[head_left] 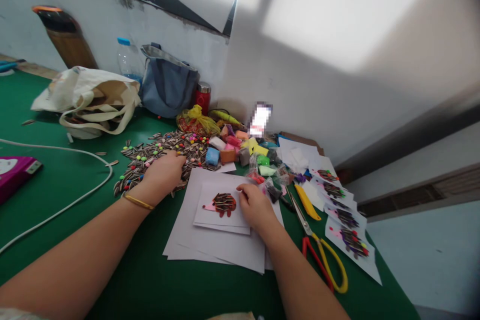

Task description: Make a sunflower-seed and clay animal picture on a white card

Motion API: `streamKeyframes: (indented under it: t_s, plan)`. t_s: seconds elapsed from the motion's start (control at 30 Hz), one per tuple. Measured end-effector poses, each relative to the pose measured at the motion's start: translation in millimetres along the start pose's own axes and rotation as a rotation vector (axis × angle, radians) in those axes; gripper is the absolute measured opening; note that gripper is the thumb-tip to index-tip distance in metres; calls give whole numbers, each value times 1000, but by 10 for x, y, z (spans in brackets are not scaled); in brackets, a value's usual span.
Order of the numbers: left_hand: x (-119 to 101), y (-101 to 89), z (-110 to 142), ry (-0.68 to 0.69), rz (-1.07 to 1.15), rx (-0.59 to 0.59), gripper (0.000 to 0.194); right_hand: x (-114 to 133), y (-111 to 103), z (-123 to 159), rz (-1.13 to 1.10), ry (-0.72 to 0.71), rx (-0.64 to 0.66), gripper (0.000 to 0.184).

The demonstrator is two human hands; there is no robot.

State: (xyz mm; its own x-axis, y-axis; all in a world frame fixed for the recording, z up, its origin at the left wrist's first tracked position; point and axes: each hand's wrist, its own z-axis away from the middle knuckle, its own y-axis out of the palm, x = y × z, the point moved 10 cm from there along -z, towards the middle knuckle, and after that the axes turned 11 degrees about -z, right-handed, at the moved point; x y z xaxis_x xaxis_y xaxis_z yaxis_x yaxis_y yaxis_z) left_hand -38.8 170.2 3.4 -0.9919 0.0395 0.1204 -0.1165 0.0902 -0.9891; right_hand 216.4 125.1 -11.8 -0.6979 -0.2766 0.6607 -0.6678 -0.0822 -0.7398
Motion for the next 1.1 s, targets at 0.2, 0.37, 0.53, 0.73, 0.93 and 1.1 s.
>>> streamKeyframes:
  t_s: [0.2,0.37,0.53,0.73,0.93,1.1]
  plan:
    - [215,-195,-34,-90,299,-180,28,0,-12,2,-10,-2,-10,27]
    - [450,58,-35,-394,1360,-163,7,1,-14,6,-22,-9,-14,26]
    - [262,179,-17,-464,2041,-47,15,-9,-17,6,-33,-8,-16,25]
    - [9,212,28,-418,2549,254,30,-23,-14,8,-42,0,-18,25]
    - [-82,163,47,-316,2668,319,24,-23,-3,13,-51,-17,-24,26]
    - [-267,120,107,-343,2678,443,18,-14,-18,13,-77,-39,-39,26]
